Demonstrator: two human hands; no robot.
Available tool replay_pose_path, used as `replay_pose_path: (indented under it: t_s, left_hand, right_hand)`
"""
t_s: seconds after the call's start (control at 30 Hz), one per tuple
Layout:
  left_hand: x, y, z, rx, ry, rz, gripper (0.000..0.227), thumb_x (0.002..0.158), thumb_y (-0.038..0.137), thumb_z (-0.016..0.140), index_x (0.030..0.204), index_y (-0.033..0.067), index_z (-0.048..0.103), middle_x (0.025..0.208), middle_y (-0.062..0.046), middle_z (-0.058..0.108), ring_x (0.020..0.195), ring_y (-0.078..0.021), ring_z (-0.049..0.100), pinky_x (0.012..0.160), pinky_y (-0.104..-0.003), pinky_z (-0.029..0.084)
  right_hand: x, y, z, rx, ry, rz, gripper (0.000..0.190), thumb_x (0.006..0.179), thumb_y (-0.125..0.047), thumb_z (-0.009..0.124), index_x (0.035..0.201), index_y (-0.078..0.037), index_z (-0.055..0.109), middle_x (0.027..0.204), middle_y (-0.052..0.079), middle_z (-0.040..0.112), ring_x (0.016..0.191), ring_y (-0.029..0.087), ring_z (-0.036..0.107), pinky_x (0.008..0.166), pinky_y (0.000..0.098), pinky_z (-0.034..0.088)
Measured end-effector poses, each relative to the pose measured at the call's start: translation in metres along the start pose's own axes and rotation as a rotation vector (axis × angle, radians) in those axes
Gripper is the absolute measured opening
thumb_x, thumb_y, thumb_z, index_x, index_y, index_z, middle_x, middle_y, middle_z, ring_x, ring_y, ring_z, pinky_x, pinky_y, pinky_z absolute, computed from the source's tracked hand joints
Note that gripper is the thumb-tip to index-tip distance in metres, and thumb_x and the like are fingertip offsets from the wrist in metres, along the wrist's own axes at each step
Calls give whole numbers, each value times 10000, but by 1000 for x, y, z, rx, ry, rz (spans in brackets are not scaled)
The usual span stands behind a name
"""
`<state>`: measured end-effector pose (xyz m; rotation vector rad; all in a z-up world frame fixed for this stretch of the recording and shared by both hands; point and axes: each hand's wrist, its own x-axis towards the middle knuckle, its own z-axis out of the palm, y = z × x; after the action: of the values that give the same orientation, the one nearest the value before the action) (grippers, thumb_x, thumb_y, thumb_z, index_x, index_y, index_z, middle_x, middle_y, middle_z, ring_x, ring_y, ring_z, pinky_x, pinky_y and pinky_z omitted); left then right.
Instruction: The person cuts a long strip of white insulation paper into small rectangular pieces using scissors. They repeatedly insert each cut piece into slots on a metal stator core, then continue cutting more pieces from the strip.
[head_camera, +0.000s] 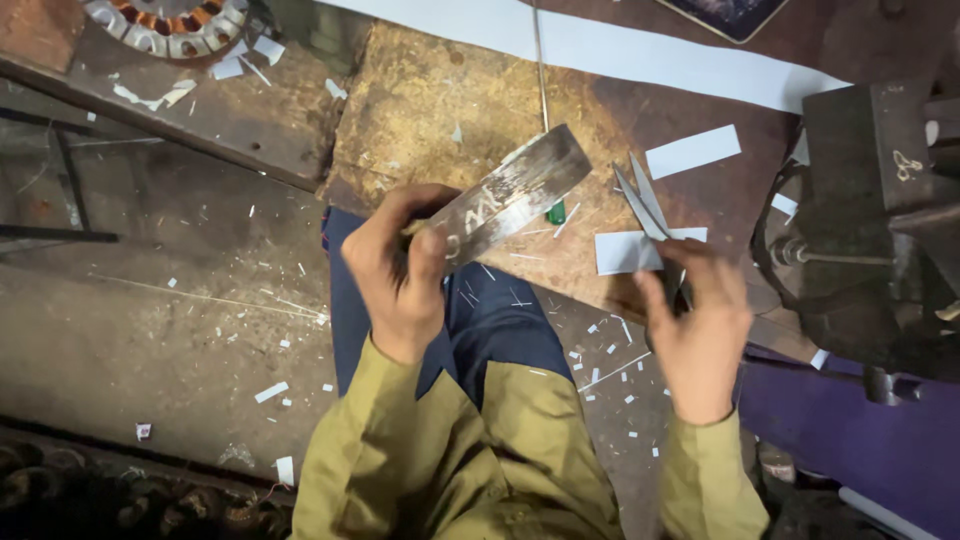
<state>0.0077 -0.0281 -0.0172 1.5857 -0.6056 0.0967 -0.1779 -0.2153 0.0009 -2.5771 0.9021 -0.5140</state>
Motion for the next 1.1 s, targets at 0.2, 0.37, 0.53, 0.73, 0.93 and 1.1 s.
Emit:
replay_pose_path:
  t_s: [0.2, 0.37, 0.53, 0.73, 0.93, 1.1]
  left_hand:
    - [-72, 16, 22, 54, 452, 191, 205, 920, 231, 596, 939, 29, 568, 1032, -142, 590, 906, -236, 545, 807, -300, 464]
    - [-122, 8, 59, -410, -70, -869, 257, 937, 128, 773, 1026, 18, 557, 765, -45, 481, 599, -94, 454, 504, -260, 391]
    - [-125, -25, 73, -556, -224, -1065, 272, 926, 189, 728, 1041, -51, 677, 836, -64, 694, 653, -134, 677, 532, -274, 564]
    - [-115, -26, 76, -541, -271, -922, 259, 963, 160, 679, 1059, -80, 695, 841, -127, 742, 664, -169, 734, 555, -286, 589]
    - [-99, -21, 70, -565, -218, -735, 238, 982, 118, 681, 1047, -111, 683, 780, -129, 700, 628, -169, 696, 572, -293, 588]
    - [-83, -1, 67, -623, -295, -791, 252, 993, 125, 667, 1000, -123, 710, 773, -100, 704, 643, -158, 702, 594, -301, 591]
  right_hand:
    - [-34, -5, 17, -36, -222, -350, 515, 949, -155, 636, 1425, 15, 535, 1459, 206, 600, 1411, 335, 503, 1227, 526, 258]
    - [-37, -3, 9, 167, -170, -280, 401, 933, -132, 689, 1315, -28, 624, 1363, 172, 653, 1319, 322, 583, 1136, 461, 409]
    - [-30, 26, -25, -4, -17, -27, 316, 910, -151, 795, 1173, -15, 686, 1128, 177, 678, 1031, 352, 660, 874, 440, 529]
    - [-31, 40, -37, -67, -177, 132, 504, 757, -243, 880, 1152, -19, 662, 992, 151, 691, 795, 327, 694, 689, 428, 553]
    - [-68, 39, -34, -124, -186, 136, 661, 658, -241, 893, 1195, -16, 580, 1045, 161, 698, 849, 336, 701, 666, 435, 544]
    - [-106, 71, -13, 439, -226, 397, 590, 759, -195, 802, 1221, -2, 488, 1015, 103, 683, 870, 257, 738, 648, 380, 551]
